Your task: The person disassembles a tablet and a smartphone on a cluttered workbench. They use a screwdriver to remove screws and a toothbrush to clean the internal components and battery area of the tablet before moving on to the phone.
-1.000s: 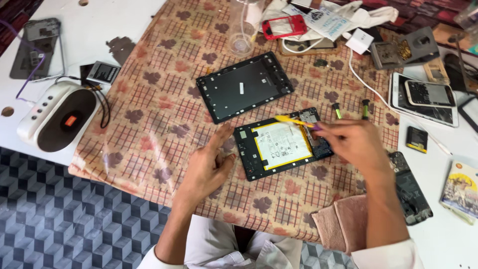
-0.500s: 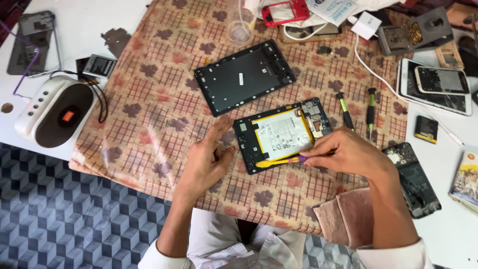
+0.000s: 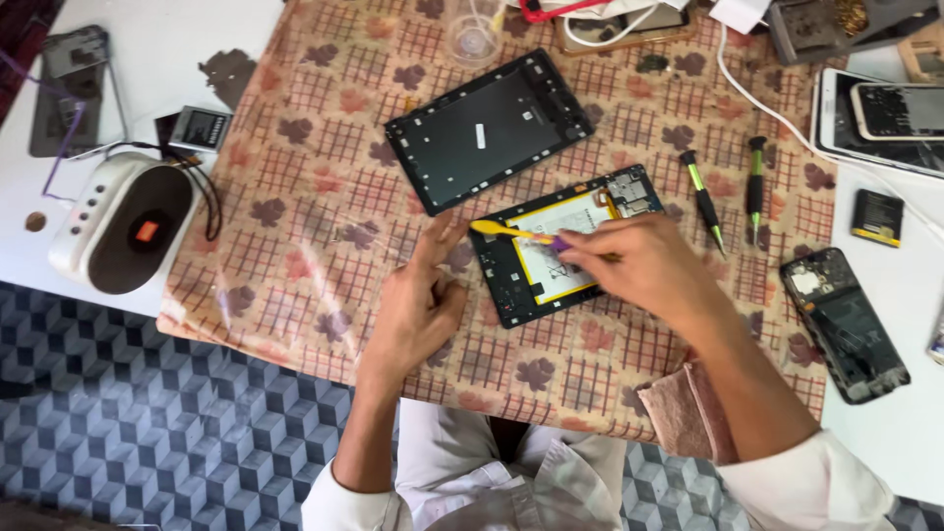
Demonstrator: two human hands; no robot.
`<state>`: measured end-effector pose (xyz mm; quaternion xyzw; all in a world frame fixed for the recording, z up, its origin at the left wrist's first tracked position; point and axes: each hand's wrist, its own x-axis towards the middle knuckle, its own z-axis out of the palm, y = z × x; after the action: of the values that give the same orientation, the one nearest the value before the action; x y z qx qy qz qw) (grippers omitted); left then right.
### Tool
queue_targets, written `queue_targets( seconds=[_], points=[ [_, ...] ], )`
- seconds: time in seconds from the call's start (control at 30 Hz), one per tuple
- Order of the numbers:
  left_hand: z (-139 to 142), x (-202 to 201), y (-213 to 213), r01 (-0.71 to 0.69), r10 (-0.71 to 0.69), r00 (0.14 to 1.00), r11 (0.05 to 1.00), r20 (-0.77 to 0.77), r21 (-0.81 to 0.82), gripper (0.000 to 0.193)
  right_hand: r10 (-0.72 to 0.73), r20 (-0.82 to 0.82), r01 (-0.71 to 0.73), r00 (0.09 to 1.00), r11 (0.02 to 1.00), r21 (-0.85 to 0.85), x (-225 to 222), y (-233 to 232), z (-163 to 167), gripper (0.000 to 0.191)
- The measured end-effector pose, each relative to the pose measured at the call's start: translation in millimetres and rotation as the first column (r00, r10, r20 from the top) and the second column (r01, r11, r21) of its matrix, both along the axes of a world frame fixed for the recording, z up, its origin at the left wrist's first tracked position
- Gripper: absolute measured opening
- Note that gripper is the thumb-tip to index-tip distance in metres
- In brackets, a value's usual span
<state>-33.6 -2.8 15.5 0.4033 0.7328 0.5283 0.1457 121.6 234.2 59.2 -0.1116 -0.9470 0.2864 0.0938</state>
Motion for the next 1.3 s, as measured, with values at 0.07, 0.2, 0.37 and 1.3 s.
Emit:
queue_targets(
  seconds=[0.07, 0.2, 0.37, 1.3],
  points=[
    [0, -1, 0, 0.007, -0.007, 1.0, 1.0, 0.022, -0.005, 0.084, -0.015, 0.3, 0.038, 0.954, 0.997, -0.07, 0, -1, -1, 0.023],
    [0, -1, -2, 0.006, -0.006, 1.0, 1.0, 0.015, 0.005, 0.082, 0.168, 0.287, -0.101, 0.943, 0.967, -0.234, 10, 12, 0, 0.024],
    [4, -1, -2, 0.003, -0.001, 0.999, 0.999, 0.048, -0.033, 0.081, 0.154, 0.386, -0.035, 0.909, 0.954, -0.298, 18, 33, -1, 0.028],
    [3, -4, 0, 0.011, -0.01, 1.0, 0.999, 0.023, -0.053, 0.094, 0.057, 0.603, 0.083, 0.796, 0.976, -0.201, 26, 42, 7, 0.037]
  ],
)
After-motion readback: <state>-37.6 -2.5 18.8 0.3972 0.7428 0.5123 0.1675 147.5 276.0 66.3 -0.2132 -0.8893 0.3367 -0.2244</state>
